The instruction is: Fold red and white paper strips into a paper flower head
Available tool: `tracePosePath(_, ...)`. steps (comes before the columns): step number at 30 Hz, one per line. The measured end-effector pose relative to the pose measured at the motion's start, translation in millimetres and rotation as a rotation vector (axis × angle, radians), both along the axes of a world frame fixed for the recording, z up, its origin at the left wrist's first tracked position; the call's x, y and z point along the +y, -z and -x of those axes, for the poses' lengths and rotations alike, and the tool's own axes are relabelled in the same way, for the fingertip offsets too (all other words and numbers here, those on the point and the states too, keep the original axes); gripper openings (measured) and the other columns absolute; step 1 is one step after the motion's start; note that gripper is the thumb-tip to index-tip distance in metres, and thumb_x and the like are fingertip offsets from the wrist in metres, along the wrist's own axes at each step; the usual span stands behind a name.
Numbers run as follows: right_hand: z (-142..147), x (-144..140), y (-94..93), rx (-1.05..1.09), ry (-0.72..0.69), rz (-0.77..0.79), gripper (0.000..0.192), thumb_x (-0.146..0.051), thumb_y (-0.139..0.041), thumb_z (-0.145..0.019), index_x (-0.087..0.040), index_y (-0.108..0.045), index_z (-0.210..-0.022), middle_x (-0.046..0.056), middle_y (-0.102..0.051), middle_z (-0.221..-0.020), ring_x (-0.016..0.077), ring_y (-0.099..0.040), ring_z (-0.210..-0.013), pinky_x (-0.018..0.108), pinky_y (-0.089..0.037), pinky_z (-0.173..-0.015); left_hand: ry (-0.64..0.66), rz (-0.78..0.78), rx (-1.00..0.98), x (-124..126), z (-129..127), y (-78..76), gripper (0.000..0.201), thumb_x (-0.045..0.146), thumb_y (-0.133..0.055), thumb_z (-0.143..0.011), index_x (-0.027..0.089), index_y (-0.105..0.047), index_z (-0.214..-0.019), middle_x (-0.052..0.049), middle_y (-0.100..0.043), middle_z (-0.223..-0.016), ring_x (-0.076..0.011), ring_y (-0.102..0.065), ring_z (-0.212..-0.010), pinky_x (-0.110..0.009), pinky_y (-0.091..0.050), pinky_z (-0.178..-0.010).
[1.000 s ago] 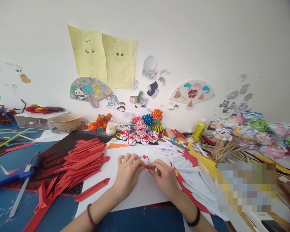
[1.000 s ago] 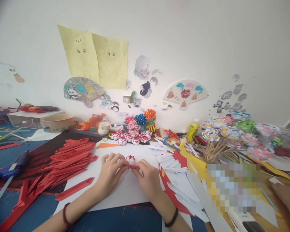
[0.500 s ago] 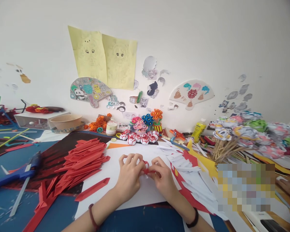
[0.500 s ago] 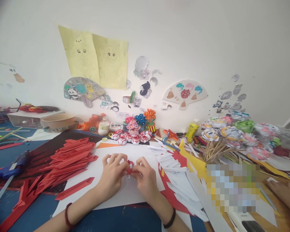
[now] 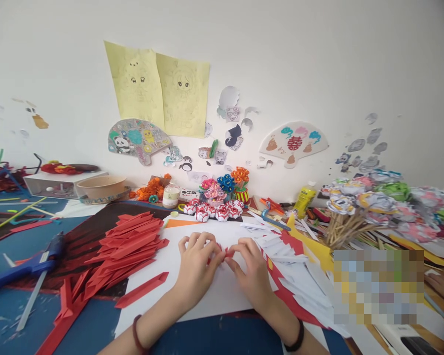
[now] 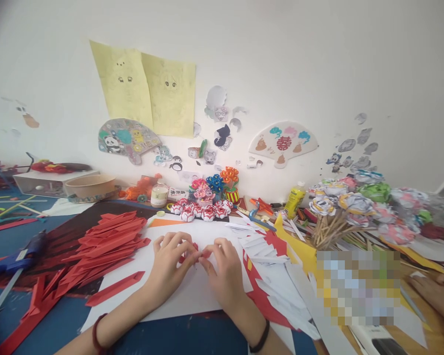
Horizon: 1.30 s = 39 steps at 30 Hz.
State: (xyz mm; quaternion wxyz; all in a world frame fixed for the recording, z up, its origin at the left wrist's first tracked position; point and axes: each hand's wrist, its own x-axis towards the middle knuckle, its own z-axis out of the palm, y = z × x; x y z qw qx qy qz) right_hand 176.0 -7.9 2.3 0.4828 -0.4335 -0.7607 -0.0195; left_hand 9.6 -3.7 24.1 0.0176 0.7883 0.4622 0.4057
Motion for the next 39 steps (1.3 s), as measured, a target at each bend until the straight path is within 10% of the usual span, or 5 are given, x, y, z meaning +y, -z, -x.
tracePosePath(10,2.4,1.2,12.5,-0.307,0.014,-0.046,0.027,-0.024,-0.047,-0.097,-0.019,-0.058,-0.073,0.002,-0.058,-0.065,0.0155,-0.053,-0.06,0.029,-0.036,-0.057,-0.029,0.037,-0.095,2.7,-0.6,3.1,0.021,0.026,-0.057,-0.091,0.022,-0.062,-0.072,0.0,-0.064,-0.096,-0.0203,-0.05,-0.091,-0.042,-0.032,-0.084)
tracePosePath(24,5.2,1.9,10.6,-0.184,-0.19,0.06,0.021,-0.013,-0.042,-0.09,-0.018,-0.054,-0.074,0.001,-0.053,-0.068,0.0139,-0.051,-0.059,0.025,-0.042,-0.057,-0.086,-0.078,0.05,7.1,2.3,3.0,0.018,0.019,-0.052,-0.091,0.019,-0.059,-0.074,-0.005,-0.059,-0.107,-0.0225,-0.048,-0.095,-0.041,-0.035,-0.082)
tracePosePath(39,2.2,3.7,14.7,-0.235,-0.037,0.148,0.017,-0.013,-0.05,-0.086,-0.02,-0.054,-0.07,0.0,-0.057,-0.068,0.0146,-0.053,-0.06,0.026,-0.037,-0.058,-0.091,0.019,0.01,15.1,11.5,2.5,0.008,0.021,-0.051,-0.092,0.022,-0.058,-0.088,-0.002,-0.06,-0.098,-0.022,-0.051,-0.094,-0.038,-0.034,-0.08)
